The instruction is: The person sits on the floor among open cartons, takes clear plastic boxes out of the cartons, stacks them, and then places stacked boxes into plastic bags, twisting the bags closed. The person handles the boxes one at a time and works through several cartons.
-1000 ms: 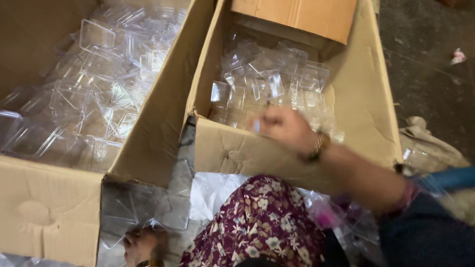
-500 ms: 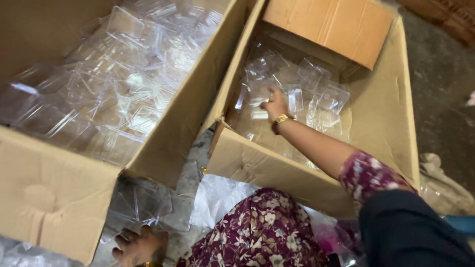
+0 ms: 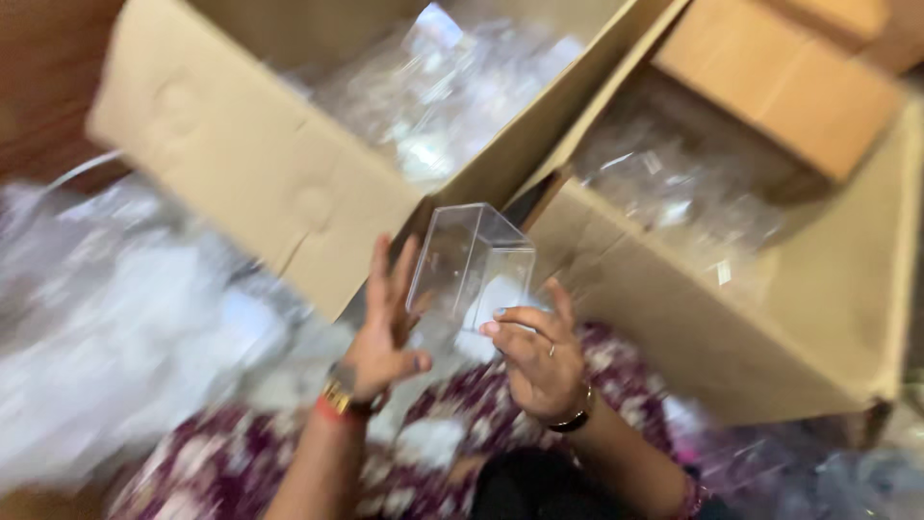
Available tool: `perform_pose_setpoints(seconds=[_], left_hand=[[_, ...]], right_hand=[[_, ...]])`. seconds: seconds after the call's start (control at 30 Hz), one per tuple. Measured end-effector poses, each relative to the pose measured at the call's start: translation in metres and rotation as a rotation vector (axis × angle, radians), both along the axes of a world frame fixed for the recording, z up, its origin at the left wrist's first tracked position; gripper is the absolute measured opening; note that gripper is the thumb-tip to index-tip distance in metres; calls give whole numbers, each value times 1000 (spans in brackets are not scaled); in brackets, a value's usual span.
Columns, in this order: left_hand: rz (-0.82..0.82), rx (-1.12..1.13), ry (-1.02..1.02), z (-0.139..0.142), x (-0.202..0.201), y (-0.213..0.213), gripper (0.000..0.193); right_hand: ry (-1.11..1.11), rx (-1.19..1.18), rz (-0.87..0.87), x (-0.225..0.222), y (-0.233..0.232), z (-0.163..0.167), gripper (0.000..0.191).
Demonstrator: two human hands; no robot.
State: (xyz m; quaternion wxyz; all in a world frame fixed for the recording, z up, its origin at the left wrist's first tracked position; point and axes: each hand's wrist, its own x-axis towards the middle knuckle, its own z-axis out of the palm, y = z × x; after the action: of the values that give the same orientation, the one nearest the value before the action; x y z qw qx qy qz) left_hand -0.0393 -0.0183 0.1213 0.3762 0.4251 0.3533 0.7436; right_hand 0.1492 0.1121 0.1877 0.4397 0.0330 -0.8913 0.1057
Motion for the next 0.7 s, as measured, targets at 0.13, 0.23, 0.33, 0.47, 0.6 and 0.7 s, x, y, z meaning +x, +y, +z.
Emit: perform_pose_setpoints(seconds=[0.13, 0.23, 0.33, 0.47, 0.6, 0.7], left_hand=[[-36, 79, -235, 4, 8, -37, 137], [-89, 321, -539, -3, 0, -66, 127], [-137, 457, -725, -13, -14, -87, 113], [-285, 561, -732, -28, -28, -67, 104], [-218, 421, -732, -48, -32, -35, 105], [-115, 355, -741, -64, -43, -22, 104]], right_hand=[[-88, -334, 250, -2, -53, -24, 35], [14, -260, 232, -1, -41, -44, 32], [-63, -427, -53, -13, -7, -83, 34], [-488, -341, 32, -74, 29, -166, 39], [-878, -306, 112, -95, 10, -244, 51], [-973, -70, 92, -89, 3, -268, 78]])
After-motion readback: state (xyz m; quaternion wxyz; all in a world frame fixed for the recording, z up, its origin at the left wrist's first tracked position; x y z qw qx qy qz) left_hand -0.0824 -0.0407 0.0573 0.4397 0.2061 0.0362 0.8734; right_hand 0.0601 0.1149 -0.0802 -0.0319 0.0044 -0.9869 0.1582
